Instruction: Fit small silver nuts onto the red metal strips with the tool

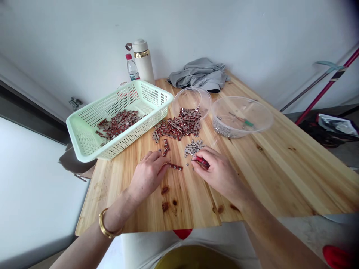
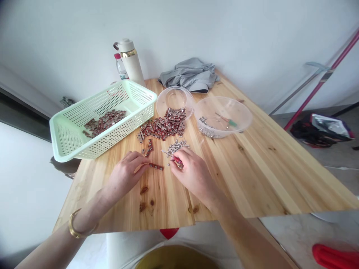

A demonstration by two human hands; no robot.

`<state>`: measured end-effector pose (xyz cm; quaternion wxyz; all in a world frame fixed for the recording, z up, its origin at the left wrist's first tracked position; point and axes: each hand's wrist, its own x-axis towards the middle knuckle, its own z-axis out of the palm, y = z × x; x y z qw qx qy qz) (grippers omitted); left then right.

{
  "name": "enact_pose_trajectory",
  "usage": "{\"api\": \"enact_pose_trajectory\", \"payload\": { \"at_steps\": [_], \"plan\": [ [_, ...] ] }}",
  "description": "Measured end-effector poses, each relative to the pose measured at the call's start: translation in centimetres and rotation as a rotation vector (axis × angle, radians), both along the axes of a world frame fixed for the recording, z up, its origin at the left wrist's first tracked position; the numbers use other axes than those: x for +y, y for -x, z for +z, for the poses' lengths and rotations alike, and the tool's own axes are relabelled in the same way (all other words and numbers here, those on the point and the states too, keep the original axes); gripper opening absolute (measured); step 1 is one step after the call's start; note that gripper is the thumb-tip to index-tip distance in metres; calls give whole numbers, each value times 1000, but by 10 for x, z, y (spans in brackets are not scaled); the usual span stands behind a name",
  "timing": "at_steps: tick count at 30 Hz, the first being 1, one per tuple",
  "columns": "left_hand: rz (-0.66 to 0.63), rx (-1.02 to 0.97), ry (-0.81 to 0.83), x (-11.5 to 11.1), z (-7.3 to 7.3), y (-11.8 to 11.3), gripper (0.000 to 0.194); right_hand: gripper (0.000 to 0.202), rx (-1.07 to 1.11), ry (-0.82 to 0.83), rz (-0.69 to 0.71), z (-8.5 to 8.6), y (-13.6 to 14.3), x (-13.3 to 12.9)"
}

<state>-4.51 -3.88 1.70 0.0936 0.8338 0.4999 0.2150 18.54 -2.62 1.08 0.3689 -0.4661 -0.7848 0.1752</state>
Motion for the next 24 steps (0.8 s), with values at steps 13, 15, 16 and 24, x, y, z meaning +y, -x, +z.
{"api": "enact_pose_trajectory", "payload": {
  "at_steps": [13,15,16,24],
  "plan": [
    [41,-78,218,9,-8,-14,10,14,-231,21,97,-15,16,-5],
    [45,-78,210,9,-8,-15,12,14,-282,5,74,-19,18,-3],
    [47,-76,209,9,-8,-15,13,13,-296,1,59,-21,18,-2],
    [50,-106,203,11,-15,-15,10,14,-395,26,38,-14,22,-2]
  ]
}}
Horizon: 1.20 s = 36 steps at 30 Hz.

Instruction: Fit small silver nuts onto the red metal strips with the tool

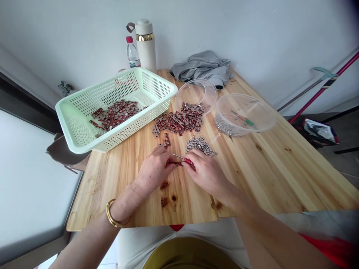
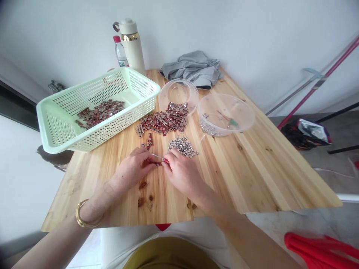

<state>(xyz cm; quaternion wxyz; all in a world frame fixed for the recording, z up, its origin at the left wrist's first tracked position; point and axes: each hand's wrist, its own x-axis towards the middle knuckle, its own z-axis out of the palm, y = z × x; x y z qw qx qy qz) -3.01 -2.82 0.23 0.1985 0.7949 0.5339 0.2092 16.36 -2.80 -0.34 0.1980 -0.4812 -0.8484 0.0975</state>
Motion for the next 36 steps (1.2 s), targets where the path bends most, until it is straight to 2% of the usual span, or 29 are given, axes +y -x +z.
{"api": "enact_pose_trajectory", "payload": {
  "at_steps": [2,5,11,15,19,21,23,31,34,36],
  "plan": [
    [8,25,-18,-1,0,-1,3,15,-12,17,11,4,0,-2],
    [36,56,-22,-3,0,-3,8,17,9,7,36,7,-1,-9],
    [61,21,-4,-7,1,-3,9,21,3,-111,27,0,0,-37],
    [60,2,-20,-9,-1,-2,7,26,73,-40,43,-1,-6,-45],
    [47,4,-16,-8,-2,-1,4,18,224,37,-46,7,-27,-28],
    [51,-11,-13,-8,-2,0,4,8,209,7,-110,11,-35,-15],
    [53,-24,-17,-8,-3,0,6,8,158,-16,-130,13,-36,-4],
    [43,-58,-41,-6,-9,5,9,15,-80,-14,-2,20,-7,29],
    [40,-60,-37,-5,-9,7,7,14,-72,-8,7,26,-6,30],
    [39,-55,-28,-4,-9,7,6,20,-12,15,26,28,-9,21]
  ]
}}
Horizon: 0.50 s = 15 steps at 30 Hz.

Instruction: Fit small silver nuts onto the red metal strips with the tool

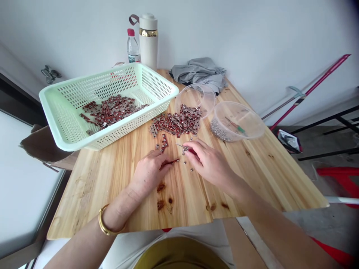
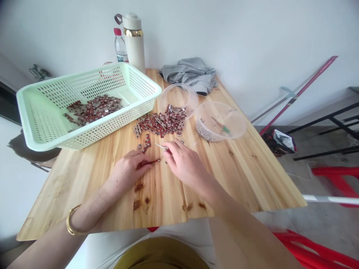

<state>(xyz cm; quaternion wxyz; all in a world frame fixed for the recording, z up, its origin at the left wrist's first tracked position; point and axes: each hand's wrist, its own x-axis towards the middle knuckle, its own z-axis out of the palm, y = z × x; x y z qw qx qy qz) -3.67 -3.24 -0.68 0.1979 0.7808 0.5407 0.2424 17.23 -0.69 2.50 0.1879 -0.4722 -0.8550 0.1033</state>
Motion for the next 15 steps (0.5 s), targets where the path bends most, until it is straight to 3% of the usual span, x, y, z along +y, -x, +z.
{"api": "enact_pose_trajectory", "payload": {
  "at_steps": [2,7,15],
  "plan": [
    [6,5,7,0,1,0,5,24,56,32,18,-1,-2,-15],
    [30,0,3,-1,1,-2,5,29,110,-18,-112,-19,-2,-52],
    [46,1,-5,0,0,-3,4,36,80,-53,-144,-30,4,-52]
  ]
}}
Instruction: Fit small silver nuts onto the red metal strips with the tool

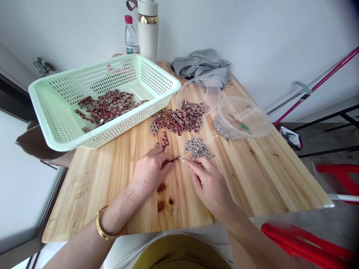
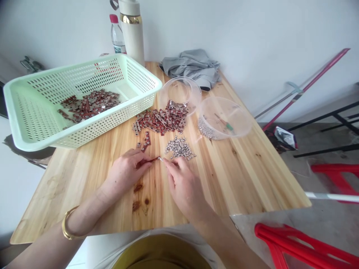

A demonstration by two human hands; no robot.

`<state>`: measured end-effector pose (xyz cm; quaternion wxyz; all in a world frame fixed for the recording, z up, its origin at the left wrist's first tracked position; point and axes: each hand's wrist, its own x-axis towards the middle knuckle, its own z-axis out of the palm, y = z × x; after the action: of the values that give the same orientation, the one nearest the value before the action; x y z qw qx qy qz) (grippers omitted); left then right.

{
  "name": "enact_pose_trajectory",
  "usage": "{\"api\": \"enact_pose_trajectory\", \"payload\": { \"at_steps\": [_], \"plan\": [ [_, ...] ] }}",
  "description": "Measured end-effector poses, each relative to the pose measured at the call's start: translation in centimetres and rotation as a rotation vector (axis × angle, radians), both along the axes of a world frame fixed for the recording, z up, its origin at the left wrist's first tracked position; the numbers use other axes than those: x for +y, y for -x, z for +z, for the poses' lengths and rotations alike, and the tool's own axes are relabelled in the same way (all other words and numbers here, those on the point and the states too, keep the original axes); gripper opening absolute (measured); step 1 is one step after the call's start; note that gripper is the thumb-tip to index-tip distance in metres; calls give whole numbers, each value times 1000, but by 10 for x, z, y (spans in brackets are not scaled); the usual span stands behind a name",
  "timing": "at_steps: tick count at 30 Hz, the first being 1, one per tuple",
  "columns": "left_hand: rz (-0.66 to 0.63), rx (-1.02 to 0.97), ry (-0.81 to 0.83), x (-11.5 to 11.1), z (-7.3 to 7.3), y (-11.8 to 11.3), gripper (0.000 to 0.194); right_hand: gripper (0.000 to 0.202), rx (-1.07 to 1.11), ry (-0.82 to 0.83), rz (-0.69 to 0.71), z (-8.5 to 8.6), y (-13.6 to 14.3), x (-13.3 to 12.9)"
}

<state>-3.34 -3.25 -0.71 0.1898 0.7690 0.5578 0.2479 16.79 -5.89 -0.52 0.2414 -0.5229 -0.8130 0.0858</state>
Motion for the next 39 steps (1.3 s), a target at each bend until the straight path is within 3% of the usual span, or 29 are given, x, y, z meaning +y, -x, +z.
{"api": "enact_pose_trajectory", "payload": {
  "at_steps": [9,20,27,32,36,39],
  "plan": [
    [7,-6,6,0,0,0,5,41,-160,-50,-68,-5,6,-9],
    [13,-10,17,0,4,-1,4,38,-311,-61,-45,-4,5,-9],
    [17,-26,67,3,7,2,8,18,-35,7,-16,16,-12,32],
    [13,-75,56,3,5,4,7,14,-113,27,131,16,-11,62],
    [14,-104,35,3,2,3,6,14,-204,44,187,16,-8,67],
    [10,-86,19,3,1,2,10,12,-87,44,174,20,-4,62]
  ]
}}
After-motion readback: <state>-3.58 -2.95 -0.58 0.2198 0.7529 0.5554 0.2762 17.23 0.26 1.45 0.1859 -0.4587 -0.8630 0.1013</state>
